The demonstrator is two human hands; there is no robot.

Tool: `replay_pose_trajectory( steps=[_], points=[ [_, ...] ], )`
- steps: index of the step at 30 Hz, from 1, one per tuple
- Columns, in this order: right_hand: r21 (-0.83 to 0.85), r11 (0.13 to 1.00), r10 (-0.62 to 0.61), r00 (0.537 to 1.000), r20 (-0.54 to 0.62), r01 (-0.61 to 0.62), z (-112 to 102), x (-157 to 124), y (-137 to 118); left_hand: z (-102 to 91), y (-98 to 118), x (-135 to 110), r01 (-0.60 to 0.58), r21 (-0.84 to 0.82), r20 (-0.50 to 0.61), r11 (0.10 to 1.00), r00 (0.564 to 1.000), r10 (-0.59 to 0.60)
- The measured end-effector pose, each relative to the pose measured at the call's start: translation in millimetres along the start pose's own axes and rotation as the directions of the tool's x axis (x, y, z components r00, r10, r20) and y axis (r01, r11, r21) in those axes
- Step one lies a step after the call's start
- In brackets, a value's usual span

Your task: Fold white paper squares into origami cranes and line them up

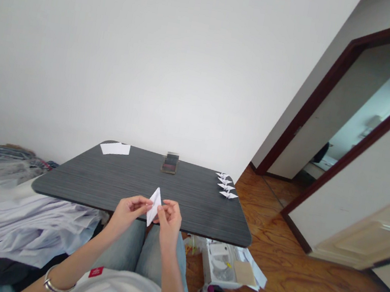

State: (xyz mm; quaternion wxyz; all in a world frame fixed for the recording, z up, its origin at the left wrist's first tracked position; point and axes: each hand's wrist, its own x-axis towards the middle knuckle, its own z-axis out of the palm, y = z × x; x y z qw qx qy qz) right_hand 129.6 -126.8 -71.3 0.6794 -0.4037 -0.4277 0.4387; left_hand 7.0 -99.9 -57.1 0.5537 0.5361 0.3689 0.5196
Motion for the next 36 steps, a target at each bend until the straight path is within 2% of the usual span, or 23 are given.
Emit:
replay_pose_trajectory(
  steps=[4,7,12,17,22,31,36],
  points=[
    [-0.104,0.992,0.072,0.996,0.042,-0.068,-1.9,2.3,6.4,0.8,1.3,-1.2,-0.03,0.082,-0.006,0.996,1.0,0.031],
    [-0.116,0.991,0.071,0.996,0.045,-0.065,-2.5,2.2,6.8,1.0,1.6,-1.7,-0.047,0.109,0.009,0.993,0.999,0.047],
    [-0.125,0.991,0.048,0.998,0.048,-0.042,-2.4,1.0,3.6,1.0,-0.8,-0.2,-0.076,-0.001,-0.002,0.997,0.997,0.076],
    [-0.125,0.992,0.026,0.997,0.068,-0.017,-1.4,-0.3,1.9,1.5,-1.9,2.2,-0.032,-0.12,0.024,0.992,0.999,0.035],
    [-0.115,0.993,0.014,0.998,0.061,-0.007,-0.3,-1.1,0.7,1.5,0.2,1.4,0.048,-0.064,0.115,0.997,0.993,-0.041],
    [-0.129,0.991,-0.017,0.997,0.081,0.028,-2.1,-0.4,1.9,0.1,-4.8,2.3,0.019,-0.024,0.092,1.0,0.996,-0.017],
    [-0.135,0.991,0.016,0.997,0.072,-0.006,-0.5,-0.4,2.7,0.3,-5.8,2.9,-0.025,-0.048,0.079,0.999,0.996,0.028]
  ],
)
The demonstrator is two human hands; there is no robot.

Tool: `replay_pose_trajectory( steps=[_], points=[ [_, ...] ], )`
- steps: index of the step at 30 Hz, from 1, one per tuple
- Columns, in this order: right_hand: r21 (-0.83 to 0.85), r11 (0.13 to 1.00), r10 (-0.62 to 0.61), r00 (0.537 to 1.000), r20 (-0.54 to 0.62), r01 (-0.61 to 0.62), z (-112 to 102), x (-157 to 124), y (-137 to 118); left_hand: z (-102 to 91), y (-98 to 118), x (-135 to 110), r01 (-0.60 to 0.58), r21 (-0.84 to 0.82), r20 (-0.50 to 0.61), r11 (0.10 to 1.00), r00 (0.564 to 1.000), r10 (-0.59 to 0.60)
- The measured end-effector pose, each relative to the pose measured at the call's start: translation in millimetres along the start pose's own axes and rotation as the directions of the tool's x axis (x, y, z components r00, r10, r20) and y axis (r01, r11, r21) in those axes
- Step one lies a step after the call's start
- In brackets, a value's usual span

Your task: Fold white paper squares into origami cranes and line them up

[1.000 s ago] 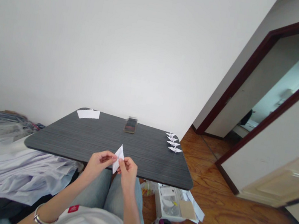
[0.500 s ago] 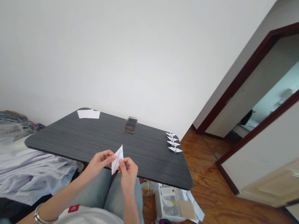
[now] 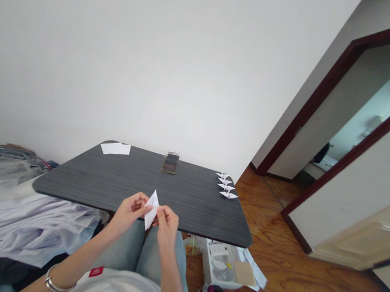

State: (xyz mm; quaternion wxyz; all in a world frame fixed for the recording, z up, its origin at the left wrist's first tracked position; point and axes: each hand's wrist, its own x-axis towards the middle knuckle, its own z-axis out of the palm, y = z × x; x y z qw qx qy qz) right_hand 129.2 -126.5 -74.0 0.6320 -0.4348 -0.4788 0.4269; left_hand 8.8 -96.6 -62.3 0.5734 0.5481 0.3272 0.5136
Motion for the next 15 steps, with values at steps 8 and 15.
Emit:
replay_pose_trajectory(
  steps=[8,15],
  points=[
    [-0.003,0.999,0.039,0.999,-0.013,-0.039,1.7,0.2,0.0,-1.7,-0.1,1.5,-0.028,0.028,0.024,0.999,0.999,0.027],
    [-0.013,1.0,0.001,1.0,-0.003,-0.001,1.9,-0.6,-1.5,0.1,-1.4,0.8,-0.043,0.017,0.047,0.999,0.998,0.042]
  ],
)
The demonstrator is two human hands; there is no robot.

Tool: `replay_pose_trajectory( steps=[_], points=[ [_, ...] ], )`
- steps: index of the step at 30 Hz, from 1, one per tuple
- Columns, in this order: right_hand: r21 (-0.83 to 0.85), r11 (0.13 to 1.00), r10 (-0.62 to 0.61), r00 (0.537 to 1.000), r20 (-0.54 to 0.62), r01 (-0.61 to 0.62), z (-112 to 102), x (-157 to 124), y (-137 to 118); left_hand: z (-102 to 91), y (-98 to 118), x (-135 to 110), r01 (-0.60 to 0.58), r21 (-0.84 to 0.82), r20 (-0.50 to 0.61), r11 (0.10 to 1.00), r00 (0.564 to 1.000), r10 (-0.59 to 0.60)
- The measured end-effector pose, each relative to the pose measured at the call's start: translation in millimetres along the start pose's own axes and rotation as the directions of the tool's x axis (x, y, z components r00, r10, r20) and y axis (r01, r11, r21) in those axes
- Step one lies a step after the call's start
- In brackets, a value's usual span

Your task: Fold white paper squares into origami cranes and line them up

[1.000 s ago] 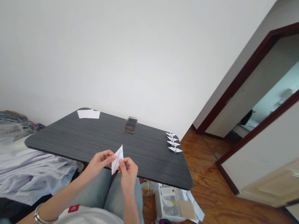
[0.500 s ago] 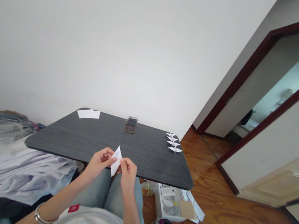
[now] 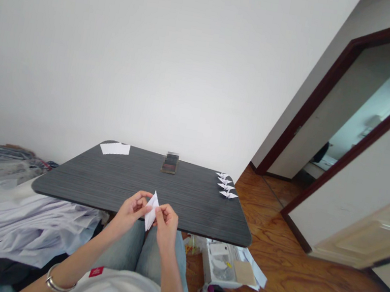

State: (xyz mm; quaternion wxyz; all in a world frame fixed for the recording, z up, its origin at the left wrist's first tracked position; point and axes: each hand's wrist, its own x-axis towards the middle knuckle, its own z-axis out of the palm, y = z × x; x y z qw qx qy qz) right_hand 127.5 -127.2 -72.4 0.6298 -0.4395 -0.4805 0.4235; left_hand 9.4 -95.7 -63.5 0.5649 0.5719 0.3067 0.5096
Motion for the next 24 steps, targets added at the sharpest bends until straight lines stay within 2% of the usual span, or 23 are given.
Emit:
replay_pose_trajectory(
  steps=[12,20,24],
  points=[
    [0.009,0.999,0.035,0.999,-0.038,-0.035,-0.7,1.3,3.9,0.3,0.2,-3.4,-0.082,0.162,0.016,0.983,0.997,0.08],
    [-0.031,0.999,0.003,0.999,-0.041,-0.004,1.8,-1.8,1.7,2.2,-0.3,-2.6,0.023,0.029,-0.014,0.999,1.0,-0.022],
    [-0.041,0.999,-0.006,1.0,-0.011,0.005,3.4,-3.5,-0.3,0.9,0.6,-3.4,0.076,0.03,0.03,0.997,0.997,-0.077]
  ],
)
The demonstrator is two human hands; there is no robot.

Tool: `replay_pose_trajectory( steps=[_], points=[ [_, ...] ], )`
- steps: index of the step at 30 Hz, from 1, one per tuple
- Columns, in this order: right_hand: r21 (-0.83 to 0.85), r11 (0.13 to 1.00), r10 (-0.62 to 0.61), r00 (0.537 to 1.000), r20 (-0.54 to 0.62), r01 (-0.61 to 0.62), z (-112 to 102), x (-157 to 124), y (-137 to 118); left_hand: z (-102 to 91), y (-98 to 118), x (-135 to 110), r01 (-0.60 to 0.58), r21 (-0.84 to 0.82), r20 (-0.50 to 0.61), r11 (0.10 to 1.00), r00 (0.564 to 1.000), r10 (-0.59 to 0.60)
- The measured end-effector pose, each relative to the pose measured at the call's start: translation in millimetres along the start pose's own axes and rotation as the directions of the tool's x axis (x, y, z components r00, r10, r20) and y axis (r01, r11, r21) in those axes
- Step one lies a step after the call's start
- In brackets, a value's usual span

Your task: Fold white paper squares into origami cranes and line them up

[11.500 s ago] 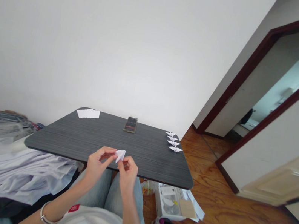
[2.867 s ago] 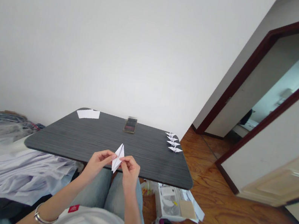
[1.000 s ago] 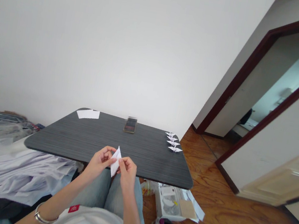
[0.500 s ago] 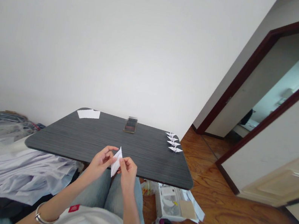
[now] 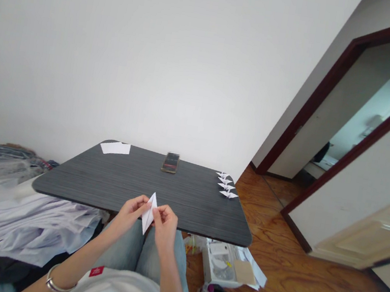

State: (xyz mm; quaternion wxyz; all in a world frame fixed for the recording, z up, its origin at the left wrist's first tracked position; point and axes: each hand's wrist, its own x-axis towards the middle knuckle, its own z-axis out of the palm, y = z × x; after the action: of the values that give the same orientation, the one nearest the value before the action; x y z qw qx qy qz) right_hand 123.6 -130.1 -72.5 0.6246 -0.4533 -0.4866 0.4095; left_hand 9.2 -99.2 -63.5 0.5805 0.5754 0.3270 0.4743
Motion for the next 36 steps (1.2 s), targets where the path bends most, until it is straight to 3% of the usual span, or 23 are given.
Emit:
replay_pose_trajectory(
  steps=[16,20,26,36],
  points=[
    [0.042,0.999,-0.002,1.0,0.026,0.001,2.3,0.4,0.1,-0.9,2.7,0.3,-0.054,0.056,-0.048,0.997,0.997,0.057],
    [0.015,1.0,-0.003,1.0,-0.02,0.003,0.5,1.5,1.3,0.1,3.3,1.6,-0.046,0.05,-0.044,0.998,0.998,0.048],
    [-0.007,1.0,-0.017,0.995,-0.102,0.017,-4.5,3.7,5.6,1.4,-2.7,4.3,0.029,0.037,0.045,0.999,0.999,-0.03],
    [0.036,0.999,0.032,0.996,-0.084,-0.029,-3.3,4.0,8.7,-1.2,0.3,1.1,-0.049,0.15,0.013,0.987,0.999,0.048]
  ],
)
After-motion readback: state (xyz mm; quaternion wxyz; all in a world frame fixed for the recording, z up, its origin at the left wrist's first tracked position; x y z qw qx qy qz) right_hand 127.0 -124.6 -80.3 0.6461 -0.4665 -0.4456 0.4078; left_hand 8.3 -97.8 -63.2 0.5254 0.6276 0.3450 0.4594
